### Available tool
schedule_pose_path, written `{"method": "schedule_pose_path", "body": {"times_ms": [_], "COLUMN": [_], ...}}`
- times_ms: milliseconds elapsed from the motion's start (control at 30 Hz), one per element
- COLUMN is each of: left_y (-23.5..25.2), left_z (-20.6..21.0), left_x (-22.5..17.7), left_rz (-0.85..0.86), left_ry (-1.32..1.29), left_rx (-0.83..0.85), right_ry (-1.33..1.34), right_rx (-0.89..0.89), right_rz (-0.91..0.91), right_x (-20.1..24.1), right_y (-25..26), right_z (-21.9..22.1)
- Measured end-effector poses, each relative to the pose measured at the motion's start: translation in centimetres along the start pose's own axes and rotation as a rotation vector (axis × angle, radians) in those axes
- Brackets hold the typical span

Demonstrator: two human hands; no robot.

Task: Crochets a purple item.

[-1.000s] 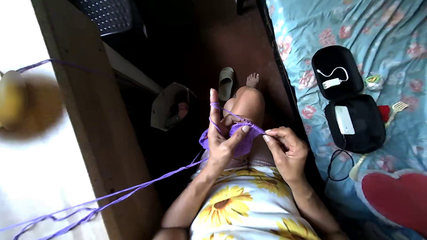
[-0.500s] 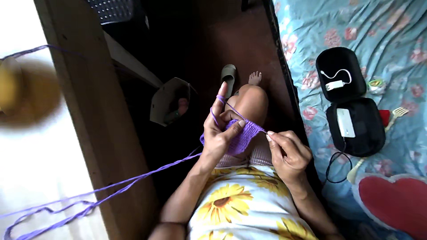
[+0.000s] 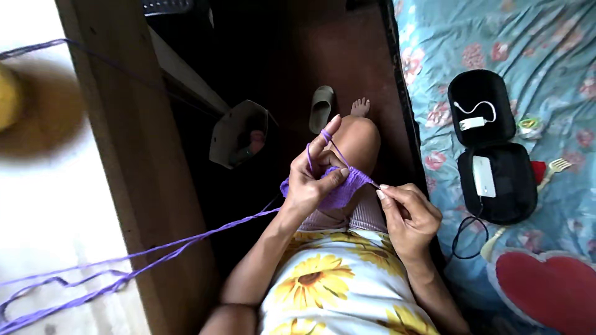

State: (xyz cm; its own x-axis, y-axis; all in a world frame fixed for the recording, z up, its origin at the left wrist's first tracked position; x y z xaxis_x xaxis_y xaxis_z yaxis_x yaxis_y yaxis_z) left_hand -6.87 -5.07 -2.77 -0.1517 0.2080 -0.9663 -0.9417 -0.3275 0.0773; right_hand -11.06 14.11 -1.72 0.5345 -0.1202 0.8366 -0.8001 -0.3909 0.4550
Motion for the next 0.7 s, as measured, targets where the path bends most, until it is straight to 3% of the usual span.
{"method": "schedule_pose_path", "body": {"times_ms": [267, 367, 533, 700], "left_y": [0.2, 0.4, 0.2, 0.3], "left_z": [-0.7, -0.9, -0.1, -0.1], "left_x": [0.8, 1.2, 0.5, 0.4], "left_rz": [-0.163, -0.135, 0.010, 0.093], "left_ry": [-0.160, -0.162, -0.048, -0.002], "left_rx": [0.087, 0.089, 0.094, 0.046], "right_ry": [-0.136, -0.114, 0.166, -0.039], "right_rx": [0.031, 0.025, 0.032, -0.011], "right_rz": [-0.119, -0.090, 0.164, 0.010], "right_x": [0.8, 0.9, -0.8, 0.1], "right_y": [-0.1, -0.1, -0.1, -0.1], "right_z": [0.2, 0.3, 0.0, 0.1]}}
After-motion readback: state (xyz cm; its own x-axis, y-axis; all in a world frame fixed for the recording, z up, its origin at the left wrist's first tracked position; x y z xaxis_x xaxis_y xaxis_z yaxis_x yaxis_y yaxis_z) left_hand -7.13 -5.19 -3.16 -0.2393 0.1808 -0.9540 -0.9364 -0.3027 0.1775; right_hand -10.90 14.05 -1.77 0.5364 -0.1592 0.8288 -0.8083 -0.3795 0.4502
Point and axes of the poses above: each hand's wrist, its own y-axis towards the middle knuckle, its own z-axis out of the palm, x = y × z, the point moved 6 cm from there along y, towards the middle knuckle, and after that the axes turned 7 degrees about y, right-handed, at the moved point
